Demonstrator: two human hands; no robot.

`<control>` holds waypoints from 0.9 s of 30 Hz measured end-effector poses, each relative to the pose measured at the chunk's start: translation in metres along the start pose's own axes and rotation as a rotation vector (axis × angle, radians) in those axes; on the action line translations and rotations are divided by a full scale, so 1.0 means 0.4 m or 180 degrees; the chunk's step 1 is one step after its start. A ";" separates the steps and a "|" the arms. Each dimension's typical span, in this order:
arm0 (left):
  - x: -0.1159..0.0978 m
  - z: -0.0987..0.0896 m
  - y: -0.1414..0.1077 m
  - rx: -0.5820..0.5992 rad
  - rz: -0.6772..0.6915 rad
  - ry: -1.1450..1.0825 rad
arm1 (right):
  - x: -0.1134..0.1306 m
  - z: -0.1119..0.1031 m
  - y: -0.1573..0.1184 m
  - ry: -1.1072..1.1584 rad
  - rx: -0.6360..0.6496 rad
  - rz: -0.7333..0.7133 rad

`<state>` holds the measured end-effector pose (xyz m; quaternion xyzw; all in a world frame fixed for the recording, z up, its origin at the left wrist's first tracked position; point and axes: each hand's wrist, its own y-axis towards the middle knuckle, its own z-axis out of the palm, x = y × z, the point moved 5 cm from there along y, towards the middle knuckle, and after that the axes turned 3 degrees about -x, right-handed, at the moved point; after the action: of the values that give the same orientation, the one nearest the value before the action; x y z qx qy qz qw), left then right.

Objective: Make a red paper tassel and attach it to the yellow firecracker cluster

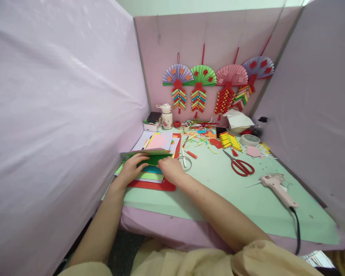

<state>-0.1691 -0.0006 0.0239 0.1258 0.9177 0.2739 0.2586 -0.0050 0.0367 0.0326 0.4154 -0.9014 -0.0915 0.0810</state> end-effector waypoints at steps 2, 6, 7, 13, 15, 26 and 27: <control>0.000 0.002 -0.003 -0.0015 0.0036 0.0054 | 0.015 0.000 0.006 -0.0007 0.0121 0.0020; -0.005 0.002 -0.004 -0.0028 0.0073 0.0116 | 0.036 0.004 0.026 0.0045 0.0310 0.0067; -0.006 0.002 -0.004 -0.0020 0.0074 0.0119 | 0.037 0.004 0.033 0.0050 0.0335 0.0111; -0.005 0.001 -0.007 0.0016 0.0044 0.0122 | 0.021 -0.002 0.070 0.0194 0.0341 0.0510; -0.004 -0.004 -0.007 -0.0054 0.0057 0.0222 | 0.010 -0.005 0.079 0.0304 0.0274 0.0612; -0.083 -0.020 -0.076 -0.0804 0.0158 0.0661 | -0.054 -0.007 0.132 0.1371 -0.0127 0.0610; -0.085 0.000 -0.079 -0.0537 0.0209 0.0610 | -0.059 -0.009 0.140 0.1465 -0.0180 0.0593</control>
<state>-0.1436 -0.0390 0.0196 0.1069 0.9073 0.3693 0.1703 -0.0301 0.0903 0.0474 0.3380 -0.8907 -0.0118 0.3039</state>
